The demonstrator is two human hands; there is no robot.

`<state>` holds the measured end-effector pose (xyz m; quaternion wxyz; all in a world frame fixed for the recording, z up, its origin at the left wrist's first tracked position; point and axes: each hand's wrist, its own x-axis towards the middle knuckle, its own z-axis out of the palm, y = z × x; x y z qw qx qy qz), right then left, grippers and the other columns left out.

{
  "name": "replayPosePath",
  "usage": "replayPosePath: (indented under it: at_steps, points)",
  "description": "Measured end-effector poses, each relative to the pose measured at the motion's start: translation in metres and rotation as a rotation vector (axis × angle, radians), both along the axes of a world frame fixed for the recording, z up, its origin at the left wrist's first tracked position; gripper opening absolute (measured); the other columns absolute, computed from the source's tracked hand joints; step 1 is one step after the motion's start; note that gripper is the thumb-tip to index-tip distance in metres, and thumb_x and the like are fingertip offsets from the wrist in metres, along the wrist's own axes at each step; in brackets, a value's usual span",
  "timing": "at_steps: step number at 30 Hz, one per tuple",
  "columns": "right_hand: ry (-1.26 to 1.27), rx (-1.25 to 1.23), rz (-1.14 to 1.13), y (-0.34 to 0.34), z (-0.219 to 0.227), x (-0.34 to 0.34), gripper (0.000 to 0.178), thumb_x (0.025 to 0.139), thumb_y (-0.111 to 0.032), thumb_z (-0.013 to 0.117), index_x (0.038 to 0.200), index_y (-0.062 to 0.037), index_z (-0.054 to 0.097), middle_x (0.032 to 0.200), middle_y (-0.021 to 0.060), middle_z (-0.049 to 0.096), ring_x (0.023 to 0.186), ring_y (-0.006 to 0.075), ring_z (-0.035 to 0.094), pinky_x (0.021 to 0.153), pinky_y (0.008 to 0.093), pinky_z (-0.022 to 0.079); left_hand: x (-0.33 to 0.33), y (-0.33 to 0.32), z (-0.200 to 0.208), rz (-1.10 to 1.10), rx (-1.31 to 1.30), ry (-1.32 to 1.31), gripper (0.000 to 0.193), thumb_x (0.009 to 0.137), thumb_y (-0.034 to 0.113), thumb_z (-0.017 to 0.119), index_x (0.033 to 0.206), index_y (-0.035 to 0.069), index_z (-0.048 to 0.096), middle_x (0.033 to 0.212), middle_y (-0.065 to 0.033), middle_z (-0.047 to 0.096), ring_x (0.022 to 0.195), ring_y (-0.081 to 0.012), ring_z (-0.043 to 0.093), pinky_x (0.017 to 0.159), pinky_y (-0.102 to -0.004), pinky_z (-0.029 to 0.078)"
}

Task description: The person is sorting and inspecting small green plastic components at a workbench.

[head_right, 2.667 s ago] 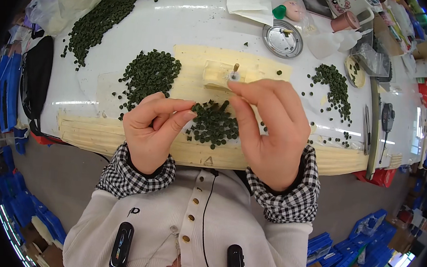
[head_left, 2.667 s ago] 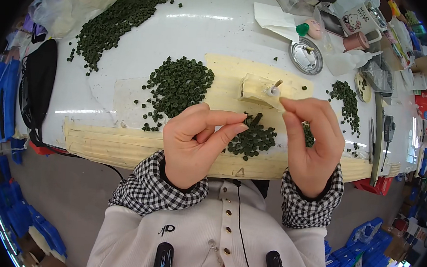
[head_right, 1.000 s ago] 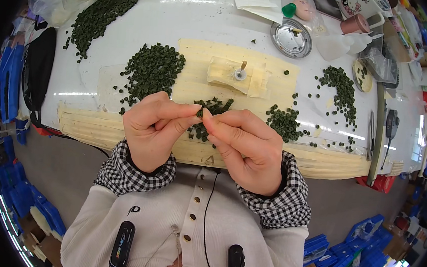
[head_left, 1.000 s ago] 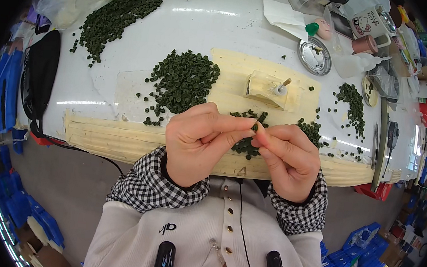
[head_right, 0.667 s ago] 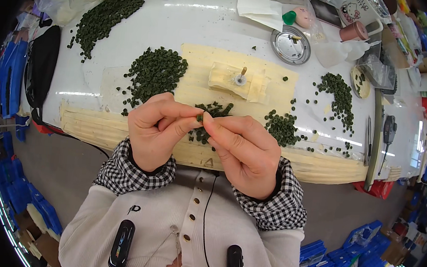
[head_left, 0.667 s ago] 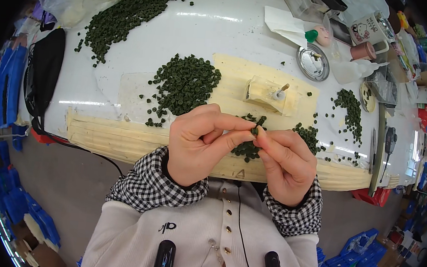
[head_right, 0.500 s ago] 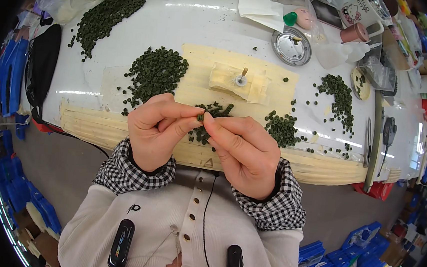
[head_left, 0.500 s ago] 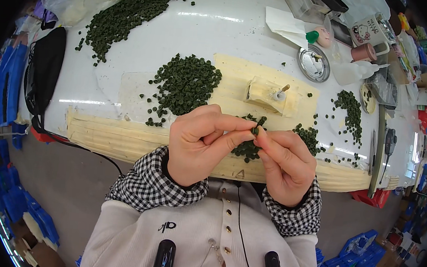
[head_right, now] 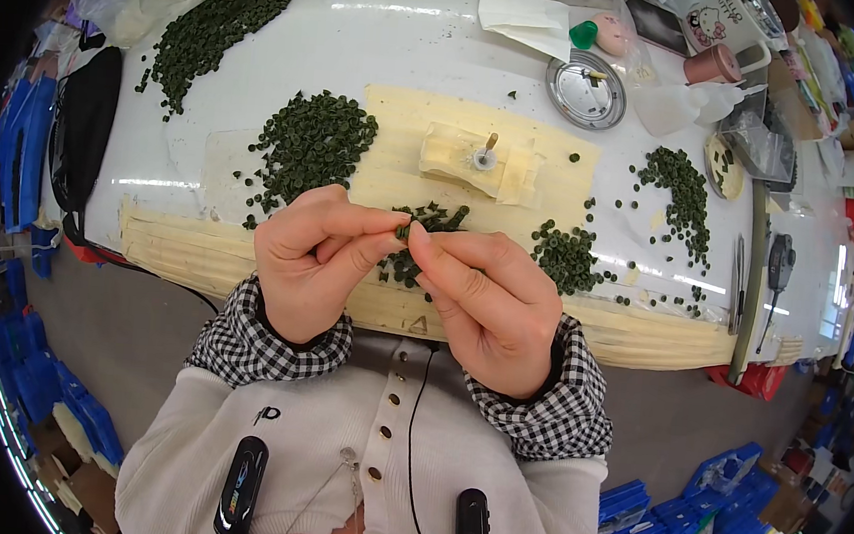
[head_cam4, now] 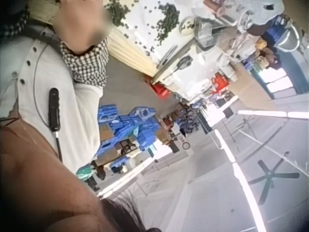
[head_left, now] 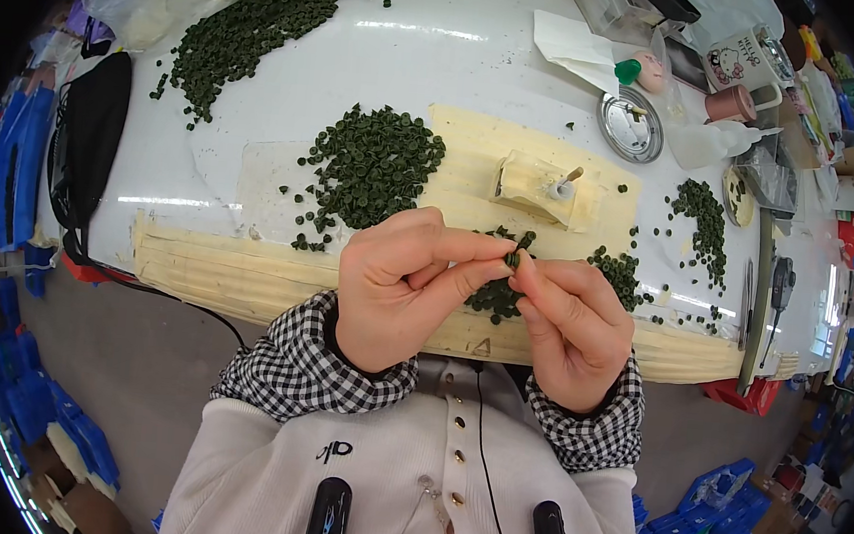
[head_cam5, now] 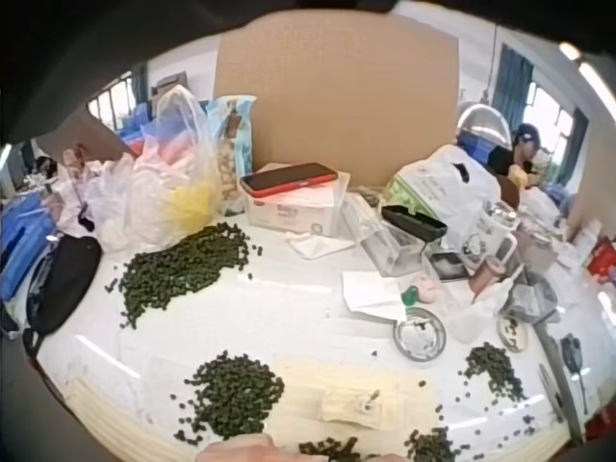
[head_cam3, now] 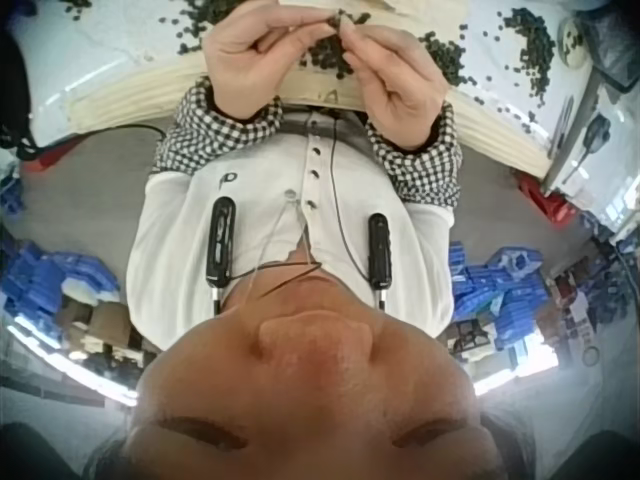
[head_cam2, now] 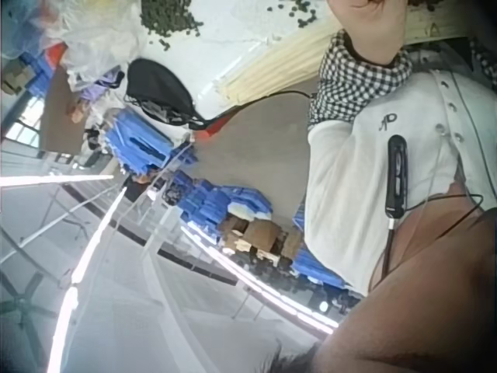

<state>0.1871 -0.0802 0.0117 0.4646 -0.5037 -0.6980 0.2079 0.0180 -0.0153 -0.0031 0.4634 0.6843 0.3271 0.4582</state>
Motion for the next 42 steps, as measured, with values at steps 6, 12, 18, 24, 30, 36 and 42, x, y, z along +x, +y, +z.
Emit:
replayPosePath:
  at_steps: [6,12,18,24,30,36,42]
  points:
    - [-0.006,-0.010,-0.018,-0.001,0.001,0.001,0.035,0.077,0.005,0.066,0.112,-0.0016,0.065,0.094,0.0099,0.063,0.077,0.0198,0.060,0.066,0.0257,0.049,0.000,-0.001,0.001,-0.017,-0.035,0.020,0.021,0.072,-0.002,0.073,0.092,0.004,0.071,0.056,0.0042,0.038,0.052,-0.0054,0.034,0.048,-0.0212,0.027]
    - [-0.049,0.051,-0.442,-0.006,0.001,0.034,0.016,0.078,0.007,0.064,0.094,0.0050,0.066,0.082,0.0119,0.064,0.072,0.0173,0.060,0.066,0.0241,0.046,-0.003,0.002,0.003,-0.077,0.003,0.208,0.020,0.071,0.000,0.074,0.091,0.004,0.071,0.055,0.0036,0.034,0.050,-0.0060,0.032,0.047,-0.0226,0.025]
    - [-0.362,-0.021,-0.617,-0.003,-0.002,0.073,0.009,0.079,0.001,0.065,0.088,0.0018,0.065,0.079,0.0112,0.063,0.071,0.0218,0.058,0.066,0.0298,0.046,-0.001,0.001,-0.002,-0.082,0.025,0.342,0.019,0.075,-0.001,0.069,0.094,0.004,0.070,0.055,0.0032,0.032,0.050,-0.0063,0.030,0.048,-0.0221,0.024]
    - [-0.569,-0.059,-0.540,0.006,-0.005,0.084,0.008,0.078,-0.002,0.065,0.085,-0.0002,0.064,0.077,0.0100,0.061,0.072,0.0262,0.055,0.065,0.0338,0.044,-0.014,0.005,0.010,-0.181,-0.564,-0.104,0.014,0.088,0.005,0.059,0.100,-0.001,0.063,0.061,0.0068,0.037,0.052,-0.0031,0.029,0.048,-0.0212,0.027]
    - [-0.569,-0.112,-0.483,0.011,-0.006,0.087,0.008,0.079,0.001,0.063,0.087,0.0023,0.064,0.075,0.0102,0.059,0.068,0.0221,0.058,0.063,0.0299,0.046,-0.020,0.014,0.013,-0.099,-1.171,-0.833,0.023,0.095,0.005,0.044,0.116,-0.004,0.049,0.087,-0.0031,0.050,0.075,-0.0099,0.044,0.064,-0.0219,0.038]
    - [-0.521,-0.197,-0.518,0.010,-0.008,0.088,0.007,0.081,-0.001,0.062,0.087,0.0026,0.061,0.075,0.0111,0.059,0.067,0.0215,0.058,0.063,0.0292,0.046,-0.023,0.012,0.008,-0.230,-1.220,-0.895,0.027,0.096,0.004,0.041,0.120,-0.004,0.047,0.105,-0.0098,0.056,0.082,-0.0120,0.050,0.069,-0.0219,0.045]
    - [-0.316,-0.121,-0.615,0.007,-0.002,0.085,0.006,0.086,-0.003,0.059,0.088,0.0024,0.056,0.077,0.0114,0.061,0.068,0.0210,0.060,0.064,0.0297,0.048,-0.029,0.011,0.002,-0.393,-1.226,-0.894,0.029,0.099,0.015,0.042,0.122,-0.003,0.047,0.094,-0.0063,0.059,0.072,-0.0062,0.047,0.060,-0.0188,0.041]
